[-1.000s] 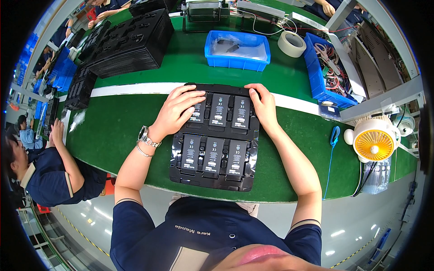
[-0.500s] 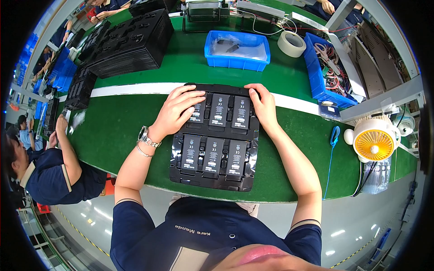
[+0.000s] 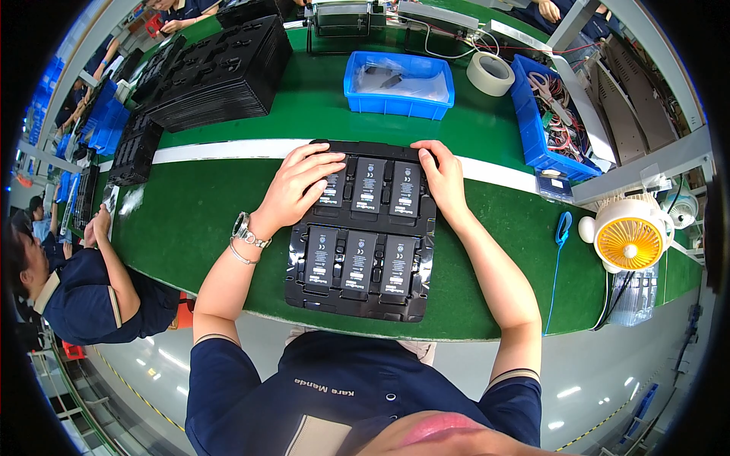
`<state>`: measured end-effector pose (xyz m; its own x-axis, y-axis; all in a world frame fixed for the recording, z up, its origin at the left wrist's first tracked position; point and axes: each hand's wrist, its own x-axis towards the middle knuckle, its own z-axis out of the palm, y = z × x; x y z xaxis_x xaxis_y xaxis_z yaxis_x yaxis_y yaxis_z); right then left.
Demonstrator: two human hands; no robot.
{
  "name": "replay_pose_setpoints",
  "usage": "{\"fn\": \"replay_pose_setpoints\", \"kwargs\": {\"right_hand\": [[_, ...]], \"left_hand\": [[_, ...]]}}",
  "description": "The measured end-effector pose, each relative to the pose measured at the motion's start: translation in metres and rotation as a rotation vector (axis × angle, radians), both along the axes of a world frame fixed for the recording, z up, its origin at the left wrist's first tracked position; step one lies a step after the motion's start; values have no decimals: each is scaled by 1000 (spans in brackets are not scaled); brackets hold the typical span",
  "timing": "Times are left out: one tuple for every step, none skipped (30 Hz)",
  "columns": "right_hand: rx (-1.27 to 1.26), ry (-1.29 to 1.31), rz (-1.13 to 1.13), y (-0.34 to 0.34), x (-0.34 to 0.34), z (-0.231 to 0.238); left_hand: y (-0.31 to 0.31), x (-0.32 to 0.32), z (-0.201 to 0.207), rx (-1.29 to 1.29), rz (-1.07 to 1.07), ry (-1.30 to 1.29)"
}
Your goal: The person assembles electronic components by placing them into a tray by hand.
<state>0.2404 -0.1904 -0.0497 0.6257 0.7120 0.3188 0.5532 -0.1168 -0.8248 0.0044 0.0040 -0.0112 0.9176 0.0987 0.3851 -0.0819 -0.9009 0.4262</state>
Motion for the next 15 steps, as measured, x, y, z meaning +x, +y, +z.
{"fn": "replay_pose_setpoints", "kwargs": {"right_hand": [[2, -4, 0, 0, 0, 0], [3, -3, 0, 0, 0, 0], [0, 1, 0, 0, 0, -1], [-3, 6, 0, 1, 0, -1], [-2, 6, -1, 1, 0, 0], [-1, 12, -2, 1, 0, 0], [0, 17, -3, 1, -1, 0], [1, 17, -4, 0, 0, 0], [6, 14, -3, 1, 0, -1], [12, 11, -2, 1, 0, -1], [13, 11, -2, 1, 0, -1], [11, 12, -1, 1, 0, -1], [10, 13, -1, 1, 0, 0], [10, 13, -1, 1, 0, 0], [10, 15, -1, 0, 0, 0]], "left_hand": [[0, 0, 0, 0, 0, 0], [0, 0, 0, 1, 0, -1], [0, 0, 0, 1, 0, -1], [0, 0, 0, 2, 0, -1], [0, 0, 0, 1, 2, -1], [0, 0, 0, 0, 3, -1], [0, 0, 0, 0, 3, -2], [0, 0, 0, -7, 1, -5], [0, 1, 0, -13, -1, -8], [0, 1, 0, -13, -1, -8], [0, 1, 0, -11, 0, -7], [0, 1, 0, -8, 1, -6], [0, 1, 0, -8, 1, -6], [0, 0, 0, -10, 1, -2], [0, 0, 0, -11, 1, 1]]}}
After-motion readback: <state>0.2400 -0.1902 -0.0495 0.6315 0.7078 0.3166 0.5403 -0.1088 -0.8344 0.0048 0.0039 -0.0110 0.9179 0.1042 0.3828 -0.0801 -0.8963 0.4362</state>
